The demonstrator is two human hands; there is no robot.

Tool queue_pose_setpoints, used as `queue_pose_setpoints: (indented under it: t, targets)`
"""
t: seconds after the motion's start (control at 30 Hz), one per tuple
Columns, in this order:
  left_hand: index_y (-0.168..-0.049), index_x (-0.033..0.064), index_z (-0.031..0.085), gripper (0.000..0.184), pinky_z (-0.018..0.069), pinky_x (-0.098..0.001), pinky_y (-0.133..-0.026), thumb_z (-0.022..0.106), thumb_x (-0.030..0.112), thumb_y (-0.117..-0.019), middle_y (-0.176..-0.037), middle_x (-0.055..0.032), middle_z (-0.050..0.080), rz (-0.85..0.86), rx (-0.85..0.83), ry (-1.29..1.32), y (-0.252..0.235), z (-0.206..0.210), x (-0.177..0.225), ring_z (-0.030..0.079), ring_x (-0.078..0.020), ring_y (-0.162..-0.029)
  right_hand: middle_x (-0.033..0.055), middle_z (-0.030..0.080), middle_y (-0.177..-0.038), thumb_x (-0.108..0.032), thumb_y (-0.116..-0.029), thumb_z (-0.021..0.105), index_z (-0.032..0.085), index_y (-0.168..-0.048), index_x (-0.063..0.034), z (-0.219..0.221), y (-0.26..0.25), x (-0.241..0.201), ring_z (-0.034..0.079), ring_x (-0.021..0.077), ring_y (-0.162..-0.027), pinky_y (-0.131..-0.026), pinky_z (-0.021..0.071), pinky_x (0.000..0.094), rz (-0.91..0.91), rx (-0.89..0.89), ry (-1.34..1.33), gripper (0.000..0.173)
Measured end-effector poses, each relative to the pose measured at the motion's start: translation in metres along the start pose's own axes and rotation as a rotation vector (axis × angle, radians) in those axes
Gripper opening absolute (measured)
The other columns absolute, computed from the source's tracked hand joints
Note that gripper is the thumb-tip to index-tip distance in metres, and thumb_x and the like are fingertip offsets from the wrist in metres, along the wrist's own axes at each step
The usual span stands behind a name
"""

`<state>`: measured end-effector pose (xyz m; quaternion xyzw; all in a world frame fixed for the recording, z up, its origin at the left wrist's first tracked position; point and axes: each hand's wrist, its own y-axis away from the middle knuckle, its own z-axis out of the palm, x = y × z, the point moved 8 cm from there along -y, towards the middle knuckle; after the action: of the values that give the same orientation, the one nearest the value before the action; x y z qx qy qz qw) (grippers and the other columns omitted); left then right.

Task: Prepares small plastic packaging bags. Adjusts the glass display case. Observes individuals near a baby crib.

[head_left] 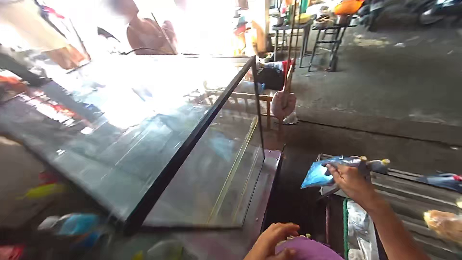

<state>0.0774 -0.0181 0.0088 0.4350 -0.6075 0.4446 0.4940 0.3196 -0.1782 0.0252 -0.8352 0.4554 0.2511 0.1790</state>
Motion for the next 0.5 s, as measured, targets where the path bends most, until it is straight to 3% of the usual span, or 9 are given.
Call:
queue_pose_setpoints:
  t: [0.07, 0.17, 0.23, 0.33, 0.43, 0.5]
  targets:
    - [-0.138, -0.0032, 0.057, 0.044, 0.0511, -0.0388, -0.103, 0.049, 0.027, -0.1076, -0.136, -0.0164, 0.062, -0.006, -0.011, 0.122, -0.031, -0.013, -0.038, 0.061, -0.0201, -0.124, 0.0170, 0.073, -0.089, -0.026, -0.1116, 0.040, 0.068, -0.115, 0.0048, 0.009, -0.024, 0.014, 0.071, 0.0259, -0.070, -0.071, 0.0613, 0.0474, 0.080, -0.029, -0.124, 0.041]
    - [-0.142, -0.0027, 0.054, 0.049, 0.0524, -0.0394, -0.104, 0.057, 0.027, -0.1038, -0.142, -0.0167, 0.060, -0.011, 0.111, 0.114, -0.082, -0.036, -0.077, 0.061, -0.0204, -0.127, 0.0189, 0.066, -0.080, -0.025, -0.1116, 0.040, 0.064, -0.115, 0.0089, 0.021, -0.059, 0.021, 0.065, 0.0287, -0.065, -0.068, 0.0570, 0.0493, 0.192, -0.182, -0.163, 0.042]
    - [-0.145, -0.0021, 0.053, 0.057, 0.0468, -0.0443, -0.111, 0.066, 0.028, -0.0984, -0.147, -0.0184, 0.056, -0.046, 0.144, -0.005, -0.114, -0.047, -0.095, 0.055, -0.0244, -0.135, 0.0157, 0.065, -0.076, -0.023, -0.1109, 0.039, 0.066, -0.118, 0.0047, 0.029, -0.082, 0.017, 0.063, 0.0254, -0.062, -0.067, 0.0562, 0.0460, 0.182, -0.366, -0.175, 0.039]
    - [-0.149, -0.0084, 0.044, 0.078, 0.0409, -0.0462, -0.116, 0.077, 0.032, -0.0901, -0.155, -0.0264, 0.043, -0.039, 0.169, -0.022, -0.155, -0.068, -0.097, 0.044, -0.0302, -0.145, 0.0062, 0.062, -0.067, -0.022, -0.1088, 0.040, 0.069, -0.117, -0.0014, 0.031, -0.119, -0.012, 0.058, 0.0143, -0.053, -0.059, 0.0538, 0.0348, -0.020, -0.594, -0.271, 0.037]
    - [-0.149, -0.0170, 0.035, 0.101, 0.0318, -0.0479, -0.123, 0.087, 0.029, -0.0760, -0.158, -0.0352, 0.033, -0.017, 0.230, -0.120, -0.206, -0.091, -0.088, 0.035, -0.0381, -0.150, 0.0050, 0.059, -0.065, -0.021, -0.1087, 0.040, 0.068, -0.121, -0.0033, 0.017, -0.160, -0.044, 0.055, 0.0109, -0.051, -0.054, 0.0516, 0.0300, -0.272, -0.640, -0.409, 0.036]
    - [-0.148, -0.0182, 0.034, 0.109, 0.0361, -0.0554, -0.118, 0.091, 0.031, -0.0689, -0.155, -0.0363, 0.036, 0.006, 0.343, -0.268, -0.244, -0.107, -0.087, 0.042, -0.0432, -0.144, 0.0025, 0.058, -0.064, -0.019, -0.1090, 0.039, 0.066, -0.126, -0.0031, 0.005, -0.195, -0.055, 0.052, 0.0066, -0.049, -0.049, 0.0489, 0.0247, -0.406, -0.657, -0.539, 0.035]
